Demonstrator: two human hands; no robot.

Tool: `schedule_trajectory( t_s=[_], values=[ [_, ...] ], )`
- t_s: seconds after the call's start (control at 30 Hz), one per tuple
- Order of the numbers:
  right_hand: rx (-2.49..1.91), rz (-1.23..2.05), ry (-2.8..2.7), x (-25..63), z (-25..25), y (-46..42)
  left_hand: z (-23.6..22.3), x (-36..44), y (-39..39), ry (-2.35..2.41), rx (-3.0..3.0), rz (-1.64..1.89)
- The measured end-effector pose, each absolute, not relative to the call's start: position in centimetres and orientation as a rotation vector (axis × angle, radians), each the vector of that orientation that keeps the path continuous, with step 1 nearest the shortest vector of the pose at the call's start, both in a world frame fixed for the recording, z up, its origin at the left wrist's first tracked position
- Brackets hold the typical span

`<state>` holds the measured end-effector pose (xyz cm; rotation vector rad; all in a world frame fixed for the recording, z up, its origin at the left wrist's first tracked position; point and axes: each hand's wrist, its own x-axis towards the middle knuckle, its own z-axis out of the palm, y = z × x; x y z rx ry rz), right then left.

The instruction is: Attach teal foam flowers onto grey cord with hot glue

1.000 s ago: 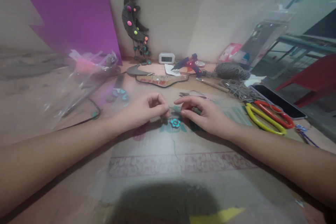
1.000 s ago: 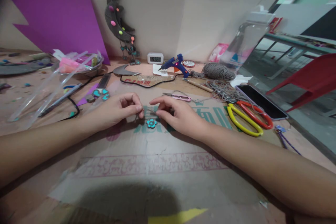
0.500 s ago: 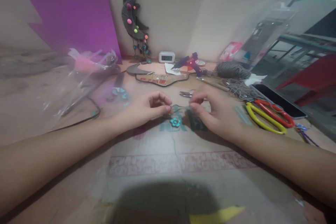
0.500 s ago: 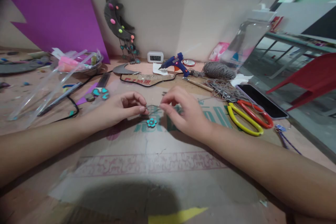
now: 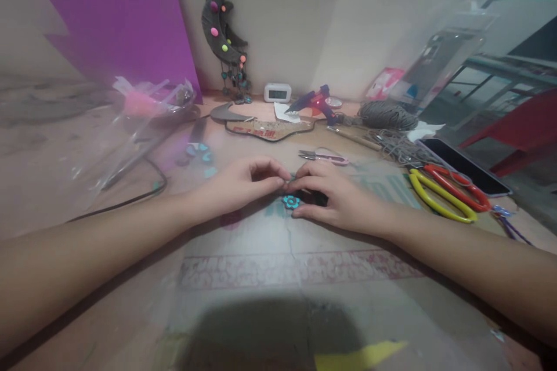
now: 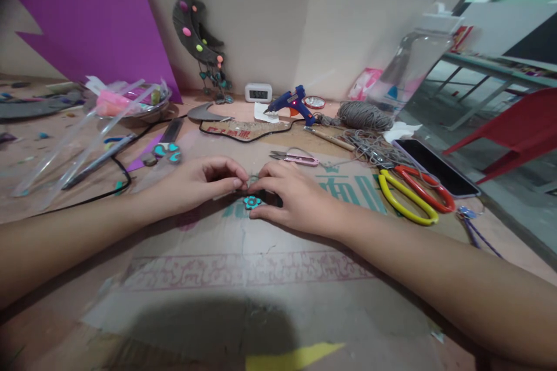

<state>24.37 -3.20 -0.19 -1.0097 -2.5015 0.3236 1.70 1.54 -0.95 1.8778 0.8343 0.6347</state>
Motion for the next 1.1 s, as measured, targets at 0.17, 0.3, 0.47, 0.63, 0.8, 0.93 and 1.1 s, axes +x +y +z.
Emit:
schedule_trajectory(
  t_s=[0.17, 0.3, 0.47, 0.63, 0.8, 0.93, 1.1],
  values=[
    [-1.028, 0.413, -2.505, 24.4, -0.1, -3.3, -0.8, 1.7, 1.5, 0.851, 1.970, 0.589],
    [-0.982, 0.372, -2.491, 24.6, -0.3, -3.3, -0.5, 1.7, 1.3, 0.836, 2.023, 0.572],
    [-0.894, 0.052, -2.411, 24.5, -0.4, -3.4, 0.1, 1.7, 0.8, 0.805, 2.099, 0.537],
    [-0.908, -0.050, -2.390, 24.4, -0.3, -3.5, 0.1, 1.7, 0.7, 0.771, 2.102, 0.501],
    [-0.884, -0.039, -2.341, 24.5, -0.2, -3.7, -0.3, 1.6, 1.0, 0.816, 2.014, 0.513],
    [-0.830, -0.091, -2.287, 24.7, 0.2, -3.9, -0.7, 1.5, 1.3, 0.880, 1.898, 0.541],
    [-0.823, -0.166, -2.302, 24.8, 0.4, -3.8, -0.9, 1.5, 1.3, 0.874, 1.895, 0.549]
  ],
)
